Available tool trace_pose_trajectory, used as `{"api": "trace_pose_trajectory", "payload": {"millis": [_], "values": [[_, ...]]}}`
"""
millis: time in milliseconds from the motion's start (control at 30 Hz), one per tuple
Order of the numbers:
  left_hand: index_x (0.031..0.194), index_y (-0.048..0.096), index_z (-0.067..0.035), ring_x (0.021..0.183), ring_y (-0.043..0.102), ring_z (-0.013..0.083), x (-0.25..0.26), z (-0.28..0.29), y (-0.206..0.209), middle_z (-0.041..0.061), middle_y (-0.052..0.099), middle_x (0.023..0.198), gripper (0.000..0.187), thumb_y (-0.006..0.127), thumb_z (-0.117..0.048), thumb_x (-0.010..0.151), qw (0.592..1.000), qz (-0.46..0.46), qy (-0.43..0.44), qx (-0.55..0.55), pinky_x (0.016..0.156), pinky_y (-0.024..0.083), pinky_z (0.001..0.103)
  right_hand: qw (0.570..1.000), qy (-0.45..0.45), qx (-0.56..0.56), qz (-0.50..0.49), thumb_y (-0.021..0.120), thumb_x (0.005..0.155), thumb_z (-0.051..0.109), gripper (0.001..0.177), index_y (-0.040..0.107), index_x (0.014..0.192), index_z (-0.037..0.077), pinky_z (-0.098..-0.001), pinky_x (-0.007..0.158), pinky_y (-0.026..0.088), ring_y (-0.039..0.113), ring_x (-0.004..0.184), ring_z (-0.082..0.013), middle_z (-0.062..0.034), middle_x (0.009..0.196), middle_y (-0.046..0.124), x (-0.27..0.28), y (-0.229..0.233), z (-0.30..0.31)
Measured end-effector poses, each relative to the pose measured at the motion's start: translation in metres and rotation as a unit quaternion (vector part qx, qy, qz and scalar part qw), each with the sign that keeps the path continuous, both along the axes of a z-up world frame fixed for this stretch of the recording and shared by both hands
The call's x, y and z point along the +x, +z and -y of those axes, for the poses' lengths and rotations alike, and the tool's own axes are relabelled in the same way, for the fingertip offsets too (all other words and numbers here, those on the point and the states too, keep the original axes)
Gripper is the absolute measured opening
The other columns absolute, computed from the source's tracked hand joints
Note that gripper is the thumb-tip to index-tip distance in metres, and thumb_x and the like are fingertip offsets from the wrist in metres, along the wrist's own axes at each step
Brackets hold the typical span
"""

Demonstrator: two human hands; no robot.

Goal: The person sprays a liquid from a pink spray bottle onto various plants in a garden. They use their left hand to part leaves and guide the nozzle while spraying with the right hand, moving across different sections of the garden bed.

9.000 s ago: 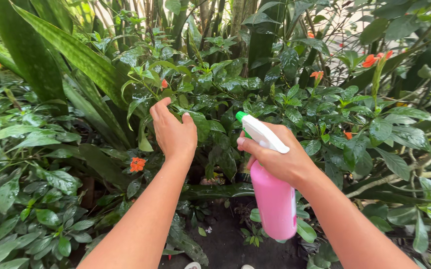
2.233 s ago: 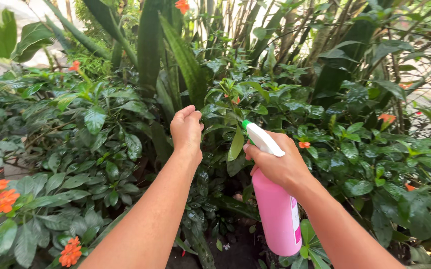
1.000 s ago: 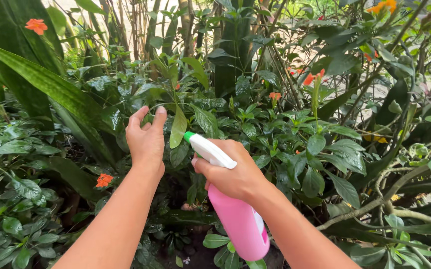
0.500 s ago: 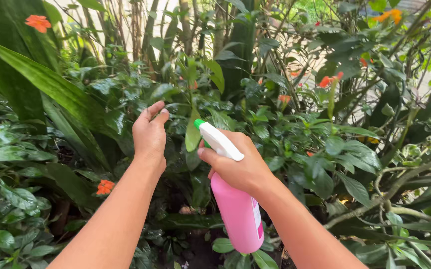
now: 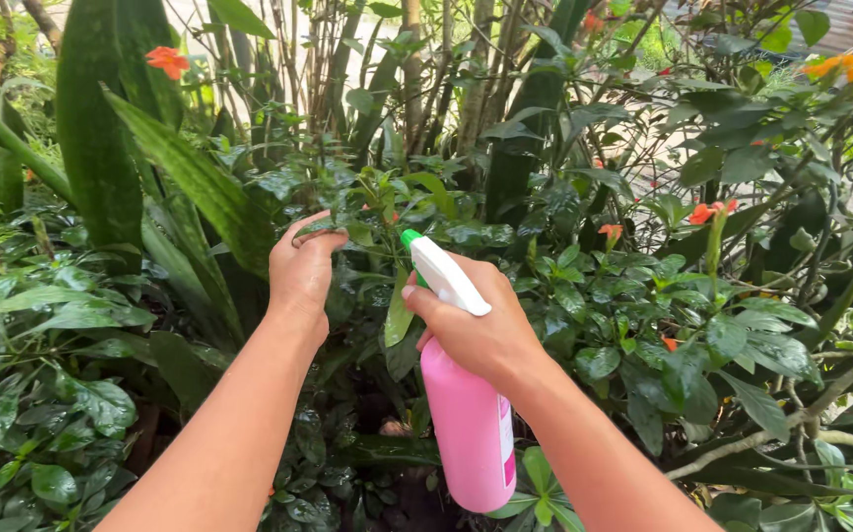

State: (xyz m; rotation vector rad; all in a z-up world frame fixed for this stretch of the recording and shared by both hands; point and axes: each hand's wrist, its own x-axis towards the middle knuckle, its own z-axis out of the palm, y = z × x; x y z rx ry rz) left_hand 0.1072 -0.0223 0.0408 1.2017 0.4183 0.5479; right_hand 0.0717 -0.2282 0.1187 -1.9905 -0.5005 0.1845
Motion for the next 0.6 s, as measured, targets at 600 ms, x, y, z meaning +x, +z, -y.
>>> {"api": "trace_pose_trajectory", "payload": {"millis": [600], "values": [[0.123,0.069,-0.009,0.12,0.061,0.0179,-0.025,-0.065,0.003,0.002,0.067,0.127,0.041,0.063,-0.007,0.083,0.998,-0.041,-0.034,0.021,0.102,0.043,0.037,0.996,-0.049,-0.068,0.012,0.067,0.086,0.025,0.021,0.07,0.091,0.004,-0.0322,0.059,0.051,0.066,0.062,-0.0133,-0.0025,0.075,0.071,-0.009,0.008,-0.052]]}}
